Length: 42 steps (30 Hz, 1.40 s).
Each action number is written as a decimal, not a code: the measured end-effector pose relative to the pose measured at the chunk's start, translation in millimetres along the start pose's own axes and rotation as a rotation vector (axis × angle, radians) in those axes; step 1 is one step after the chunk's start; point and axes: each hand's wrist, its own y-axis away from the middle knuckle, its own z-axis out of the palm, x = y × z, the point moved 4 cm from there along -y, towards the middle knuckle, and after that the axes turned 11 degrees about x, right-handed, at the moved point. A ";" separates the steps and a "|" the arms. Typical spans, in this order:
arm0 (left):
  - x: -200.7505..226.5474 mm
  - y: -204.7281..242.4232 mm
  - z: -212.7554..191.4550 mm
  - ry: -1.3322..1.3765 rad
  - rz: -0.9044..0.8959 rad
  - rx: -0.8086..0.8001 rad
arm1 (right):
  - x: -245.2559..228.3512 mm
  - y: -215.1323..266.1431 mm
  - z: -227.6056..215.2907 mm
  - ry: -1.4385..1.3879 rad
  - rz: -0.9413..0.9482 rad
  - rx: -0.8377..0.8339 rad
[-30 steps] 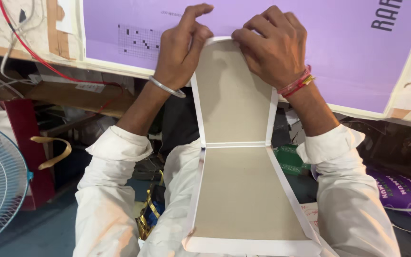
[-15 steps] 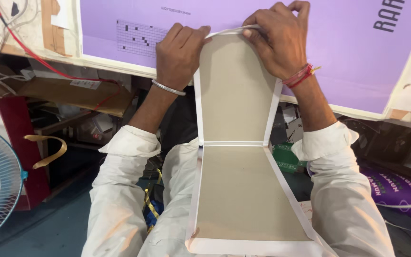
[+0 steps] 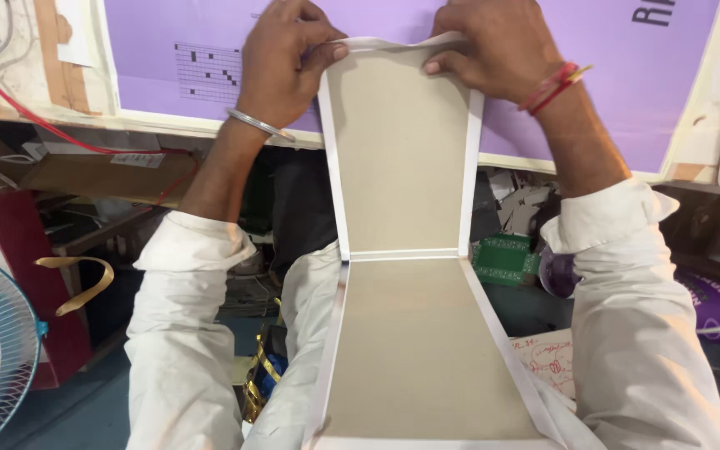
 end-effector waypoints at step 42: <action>42.5 86.4 52.5 0.262 -0.229 -0.005 | -36.7 108.4 43.0 -0.032 0.011 0.242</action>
